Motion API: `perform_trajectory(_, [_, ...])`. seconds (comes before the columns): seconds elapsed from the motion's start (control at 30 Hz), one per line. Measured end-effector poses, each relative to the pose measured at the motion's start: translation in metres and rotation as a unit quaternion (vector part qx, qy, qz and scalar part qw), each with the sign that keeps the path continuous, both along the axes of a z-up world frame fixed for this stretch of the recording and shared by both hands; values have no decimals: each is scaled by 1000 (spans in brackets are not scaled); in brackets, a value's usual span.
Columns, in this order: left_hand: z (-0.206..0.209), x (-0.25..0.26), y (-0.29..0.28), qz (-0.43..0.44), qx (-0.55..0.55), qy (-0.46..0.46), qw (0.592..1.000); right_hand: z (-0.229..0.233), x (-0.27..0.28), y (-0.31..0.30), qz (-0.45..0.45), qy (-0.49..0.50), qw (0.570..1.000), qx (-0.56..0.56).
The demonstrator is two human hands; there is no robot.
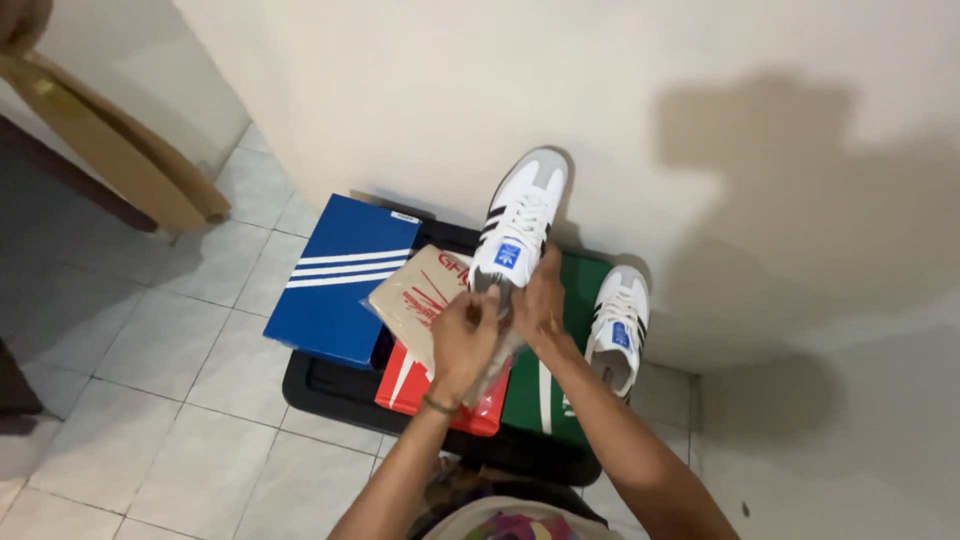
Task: The person unboxes and packs sneakers, removing shoes from shoeboxes, turning them over by hand, and wrapping them in tissue paper inside the boxes.
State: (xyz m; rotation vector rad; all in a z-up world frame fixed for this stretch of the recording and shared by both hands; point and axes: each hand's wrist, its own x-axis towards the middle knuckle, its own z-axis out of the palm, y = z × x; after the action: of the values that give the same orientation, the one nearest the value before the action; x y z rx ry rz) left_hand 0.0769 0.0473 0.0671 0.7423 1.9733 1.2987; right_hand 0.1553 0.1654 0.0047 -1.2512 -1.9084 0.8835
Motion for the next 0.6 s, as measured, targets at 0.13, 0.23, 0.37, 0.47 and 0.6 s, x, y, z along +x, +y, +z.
perform_trajectory(0.13, [-7,-26,27,-61,29,-216,974,1,-13,-6,-32,43,997,-56])
perform_trajectory(0.23, [-31,-33,57,-28,179,-476,861,-16,-17,-14,-22,59,997,35])
perform_trajectory(0.37, [-58,-36,75,7,287,-477,830,-50,-16,-12,27,140,989,-44])
perform_trajectory(0.47, [-65,-58,69,-12,273,-453,848,-57,8,9,38,425,887,-179])
perform_trajectory(0.6, [-64,-83,52,-52,208,-437,874,-26,16,37,-24,583,776,-238])
